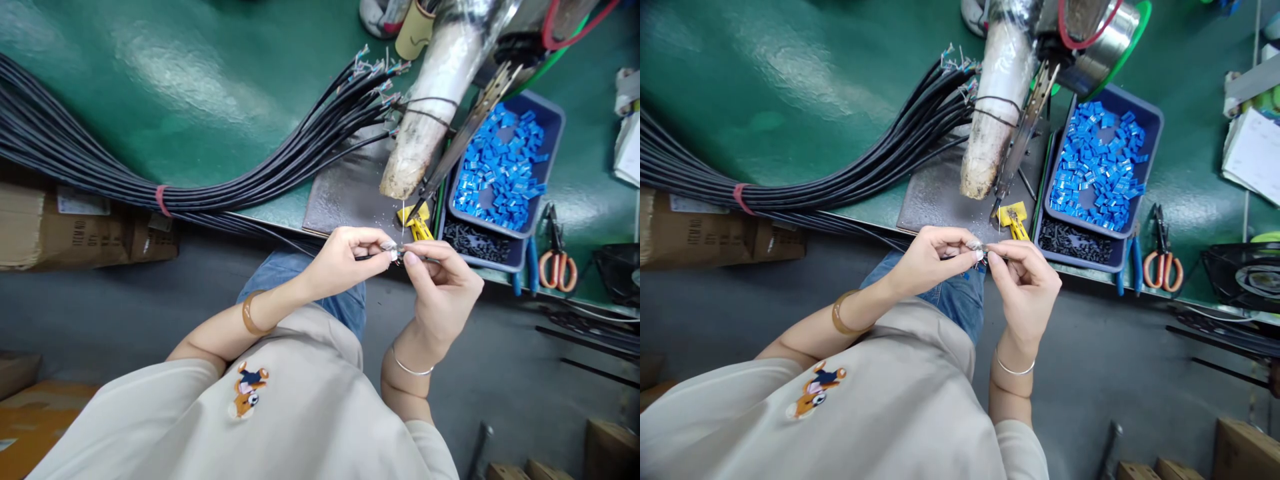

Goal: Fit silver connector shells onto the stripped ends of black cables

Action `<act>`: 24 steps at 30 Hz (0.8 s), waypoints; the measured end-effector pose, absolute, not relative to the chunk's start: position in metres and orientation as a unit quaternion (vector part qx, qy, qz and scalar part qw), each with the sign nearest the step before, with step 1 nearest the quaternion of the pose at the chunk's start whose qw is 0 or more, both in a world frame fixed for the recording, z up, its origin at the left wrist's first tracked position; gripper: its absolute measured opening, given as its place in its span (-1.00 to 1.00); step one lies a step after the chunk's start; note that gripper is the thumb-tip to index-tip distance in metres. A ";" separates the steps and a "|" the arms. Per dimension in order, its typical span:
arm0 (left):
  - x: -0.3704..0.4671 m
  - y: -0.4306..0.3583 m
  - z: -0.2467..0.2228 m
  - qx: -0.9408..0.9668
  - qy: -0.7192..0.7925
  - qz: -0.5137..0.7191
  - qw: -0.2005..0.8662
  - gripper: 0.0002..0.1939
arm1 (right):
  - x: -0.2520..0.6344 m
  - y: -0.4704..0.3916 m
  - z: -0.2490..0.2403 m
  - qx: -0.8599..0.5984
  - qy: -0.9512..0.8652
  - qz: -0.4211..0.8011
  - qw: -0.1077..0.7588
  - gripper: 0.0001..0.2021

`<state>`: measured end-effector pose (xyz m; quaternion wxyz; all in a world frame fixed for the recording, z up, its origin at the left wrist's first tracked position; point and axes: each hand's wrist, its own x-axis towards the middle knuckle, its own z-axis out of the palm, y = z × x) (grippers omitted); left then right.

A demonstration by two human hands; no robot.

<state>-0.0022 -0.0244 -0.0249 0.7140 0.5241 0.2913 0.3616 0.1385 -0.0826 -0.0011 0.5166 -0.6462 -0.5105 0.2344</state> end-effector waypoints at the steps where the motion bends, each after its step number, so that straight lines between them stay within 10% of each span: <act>1: -0.003 -0.024 -0.025 0.524 0.288 0.362 0.715 -0.86 | 0.138 -0.083 -0.001 -0.651 -0.512 0.227 0.512 -0.94; 24: -0.010 -0.015 -0.020 0.489 0.247 0.306 0.779 -0.76 | 0.147 -0.087 0.006 -0.663 -0.494 0.256 0.501 -0.76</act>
